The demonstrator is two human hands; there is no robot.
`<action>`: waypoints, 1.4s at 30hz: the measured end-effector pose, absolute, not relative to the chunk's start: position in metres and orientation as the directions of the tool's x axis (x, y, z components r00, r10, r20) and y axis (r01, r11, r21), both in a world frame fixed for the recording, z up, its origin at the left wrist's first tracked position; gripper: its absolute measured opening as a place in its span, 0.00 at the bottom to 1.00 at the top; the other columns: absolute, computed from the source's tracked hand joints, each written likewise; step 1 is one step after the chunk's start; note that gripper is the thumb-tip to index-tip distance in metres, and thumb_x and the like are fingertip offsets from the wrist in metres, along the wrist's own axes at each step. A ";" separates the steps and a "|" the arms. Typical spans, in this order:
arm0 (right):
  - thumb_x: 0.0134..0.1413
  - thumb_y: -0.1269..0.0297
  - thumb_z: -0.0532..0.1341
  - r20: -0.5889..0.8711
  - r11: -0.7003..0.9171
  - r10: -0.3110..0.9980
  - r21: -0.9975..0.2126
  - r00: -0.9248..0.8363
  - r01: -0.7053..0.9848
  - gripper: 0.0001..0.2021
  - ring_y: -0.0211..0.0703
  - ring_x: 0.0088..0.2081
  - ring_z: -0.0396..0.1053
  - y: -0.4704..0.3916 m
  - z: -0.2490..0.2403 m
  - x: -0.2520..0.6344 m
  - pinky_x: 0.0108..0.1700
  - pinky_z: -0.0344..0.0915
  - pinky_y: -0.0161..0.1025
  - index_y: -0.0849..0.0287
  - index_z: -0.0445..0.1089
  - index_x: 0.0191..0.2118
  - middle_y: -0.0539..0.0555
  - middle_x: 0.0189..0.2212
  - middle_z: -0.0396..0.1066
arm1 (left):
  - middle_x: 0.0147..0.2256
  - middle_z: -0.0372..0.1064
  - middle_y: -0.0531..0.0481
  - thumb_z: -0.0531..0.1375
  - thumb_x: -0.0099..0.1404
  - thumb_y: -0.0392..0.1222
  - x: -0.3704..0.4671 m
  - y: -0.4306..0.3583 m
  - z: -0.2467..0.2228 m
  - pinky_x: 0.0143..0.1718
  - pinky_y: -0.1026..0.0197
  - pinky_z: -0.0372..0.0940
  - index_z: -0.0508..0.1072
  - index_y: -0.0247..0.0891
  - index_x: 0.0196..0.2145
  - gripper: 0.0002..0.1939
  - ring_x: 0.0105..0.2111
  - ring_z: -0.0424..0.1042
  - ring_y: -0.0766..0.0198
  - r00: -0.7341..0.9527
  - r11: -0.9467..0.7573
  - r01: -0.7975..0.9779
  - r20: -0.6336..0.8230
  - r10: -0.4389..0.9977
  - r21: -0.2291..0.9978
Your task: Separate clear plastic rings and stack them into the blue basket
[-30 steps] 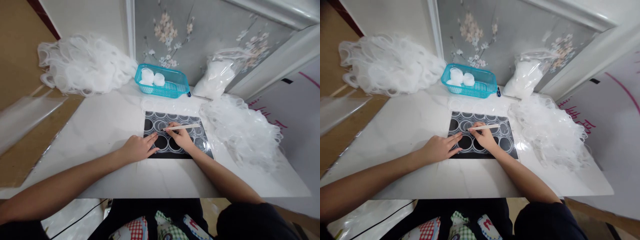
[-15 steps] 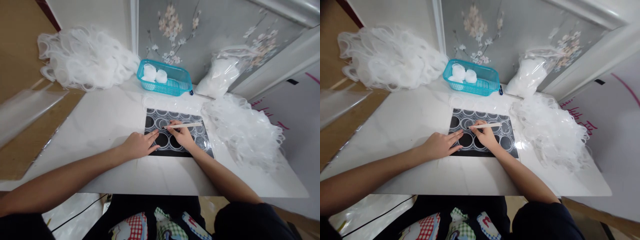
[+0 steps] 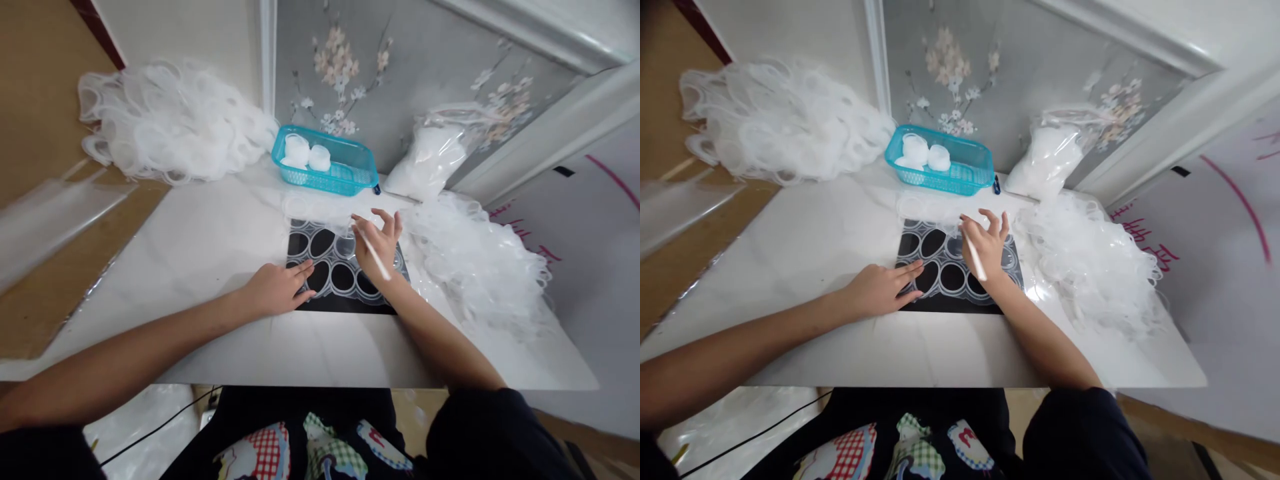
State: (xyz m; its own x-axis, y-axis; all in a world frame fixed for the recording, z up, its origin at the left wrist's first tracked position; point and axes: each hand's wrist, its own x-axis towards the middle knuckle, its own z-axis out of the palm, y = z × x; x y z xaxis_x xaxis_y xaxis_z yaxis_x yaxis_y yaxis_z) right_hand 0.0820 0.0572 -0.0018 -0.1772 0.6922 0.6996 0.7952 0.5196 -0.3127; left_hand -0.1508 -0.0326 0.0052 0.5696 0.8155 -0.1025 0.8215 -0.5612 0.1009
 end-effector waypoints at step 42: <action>0.59 0.56 0.59 0.271 0.336 0.941 -0.812 -0.202 0.478 0.10 0.54 0.50 0.70 0.020 -0.025 0.103 0.57 0.61 0.57 0.53 0.68 0.30 0.56 0.40 0.76 | 0.62 0.59 0.37 0.49 0.72 0.53 -0.103 -0.011 0.010 0.30 0.53 0.69 0.64 0.34 0.62 0.28 0.39 0.77 0.48 0.674 -0.672 0.739 -0.066 0.736 0.052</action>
